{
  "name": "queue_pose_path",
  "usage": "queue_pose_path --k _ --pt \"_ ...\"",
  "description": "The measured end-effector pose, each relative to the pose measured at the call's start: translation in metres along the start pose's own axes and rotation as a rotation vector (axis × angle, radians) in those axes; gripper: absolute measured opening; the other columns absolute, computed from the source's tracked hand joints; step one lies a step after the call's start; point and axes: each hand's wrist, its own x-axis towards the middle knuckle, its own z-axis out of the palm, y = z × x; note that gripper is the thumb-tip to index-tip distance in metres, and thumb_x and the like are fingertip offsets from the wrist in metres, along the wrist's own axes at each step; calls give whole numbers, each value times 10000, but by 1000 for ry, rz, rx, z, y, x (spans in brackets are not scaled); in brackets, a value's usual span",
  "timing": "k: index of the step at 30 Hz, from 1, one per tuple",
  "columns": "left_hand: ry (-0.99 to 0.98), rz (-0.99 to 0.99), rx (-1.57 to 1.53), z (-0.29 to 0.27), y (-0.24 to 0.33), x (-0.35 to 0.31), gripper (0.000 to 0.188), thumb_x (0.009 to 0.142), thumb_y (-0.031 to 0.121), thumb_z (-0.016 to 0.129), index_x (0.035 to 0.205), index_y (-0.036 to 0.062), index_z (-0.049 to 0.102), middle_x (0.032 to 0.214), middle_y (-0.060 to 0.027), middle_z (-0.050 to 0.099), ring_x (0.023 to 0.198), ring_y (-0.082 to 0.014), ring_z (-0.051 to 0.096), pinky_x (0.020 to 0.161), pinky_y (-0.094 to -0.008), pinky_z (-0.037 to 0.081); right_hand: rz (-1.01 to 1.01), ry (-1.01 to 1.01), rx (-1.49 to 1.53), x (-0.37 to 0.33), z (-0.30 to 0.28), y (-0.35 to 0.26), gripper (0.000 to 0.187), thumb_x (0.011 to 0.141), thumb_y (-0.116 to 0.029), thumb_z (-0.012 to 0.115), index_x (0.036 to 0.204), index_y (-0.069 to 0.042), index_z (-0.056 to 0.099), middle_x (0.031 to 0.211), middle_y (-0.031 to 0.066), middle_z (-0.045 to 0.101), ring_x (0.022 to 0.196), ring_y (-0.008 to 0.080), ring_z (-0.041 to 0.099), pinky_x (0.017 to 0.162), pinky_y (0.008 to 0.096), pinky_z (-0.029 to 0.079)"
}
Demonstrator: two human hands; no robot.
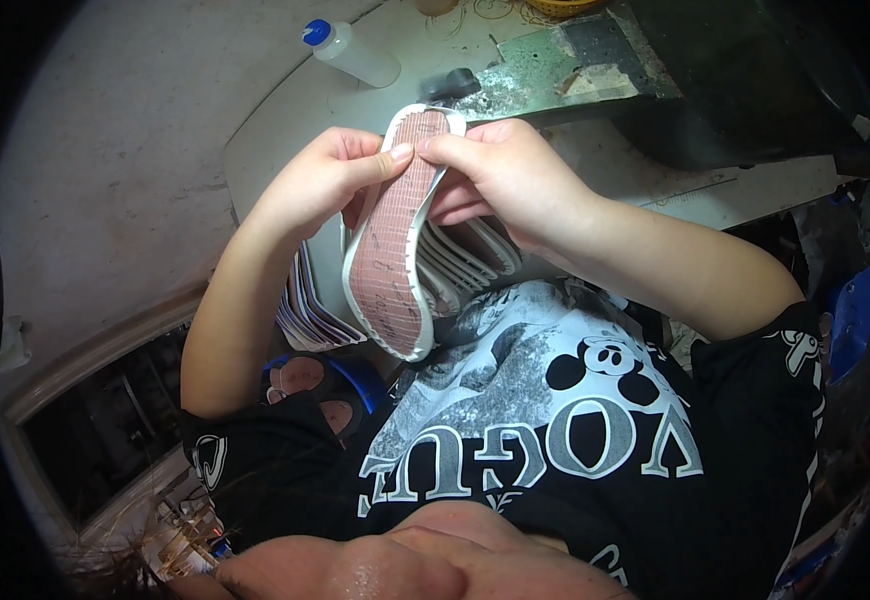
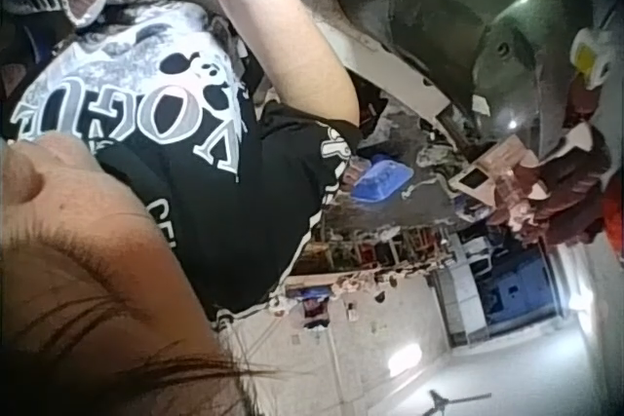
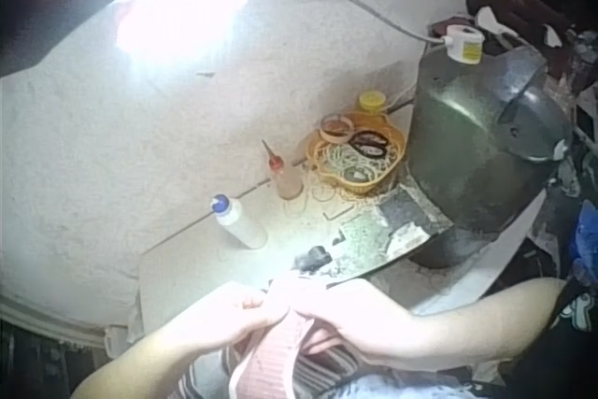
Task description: The recorder is inspecting and applying adhesive to shoe insoles at a manufacturing workstation.
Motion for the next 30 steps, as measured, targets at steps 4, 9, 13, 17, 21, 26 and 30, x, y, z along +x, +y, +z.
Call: queue_pose_path --k 4,9,13,17,21,26,30 --pt "13 9 -13 -8 1 0 339 905 373 600 809 53 653 580 14 572 447 -53 474 402 -206 357 -29 18 36 5 7 2 281 908 -224 560 955 45 624 868 118 680 698 139 673 626 222 552" --pt "69 7 -77 -8 -5 2 359 898 380 605 754 52 631 561 2 574 415 -69 490 378 -201 360 -51 2 38 16 6 5 281 906 -227 564 983 36 625 896 127 679 715 156 677 625 224 553" --pt "82 -56 -205 -3 -2 3 418 895 404 600 699 35 590 556 -83 618 346 -112 523 328 -200 398 -19 -33 -35 22 -3 -1 293 903 -250 582 974 30 632 893 118 676 732 142 662 655 240 537" --pt "43 -109 -225 4 -3 5 463 901 421 589 649 33 561 473 -98 575 311 -111 490 307 -198 378 127 -226 -161 -2 -24 -7 322 862 -237 653 992 57 630 906 99 670 762 128 638 690 258 505" --pt "81 -85 -191 4 -1 -2 495 906 438 574 601 49 552 423 -76 537 279 -100 437 292 -200 343 45 -252 -348 -38 -35 -4 317 864 -205 665 1035 61 641 911 98 679 801 109 632 724 242 502" --pt "147 -33 -73 -7 -1 10 496 887 456 596 586 64 550 392 -27 478 272 -71 372 289 -201 276 -34 -104 -193 -37 -40 12 305 874 -207 656 1011 65 644 900 96 679 786 103 628 712 236 501" --pt "261 51 -17 -16 -2 24 490 870 464 614 582 73 546 380 21 423 290 -51 329 308 -204 238 -111 -89 -34 -19 -28 21 308 896 -204 626 1028 74 627 920 109 675 784 113 632 729 248 507"
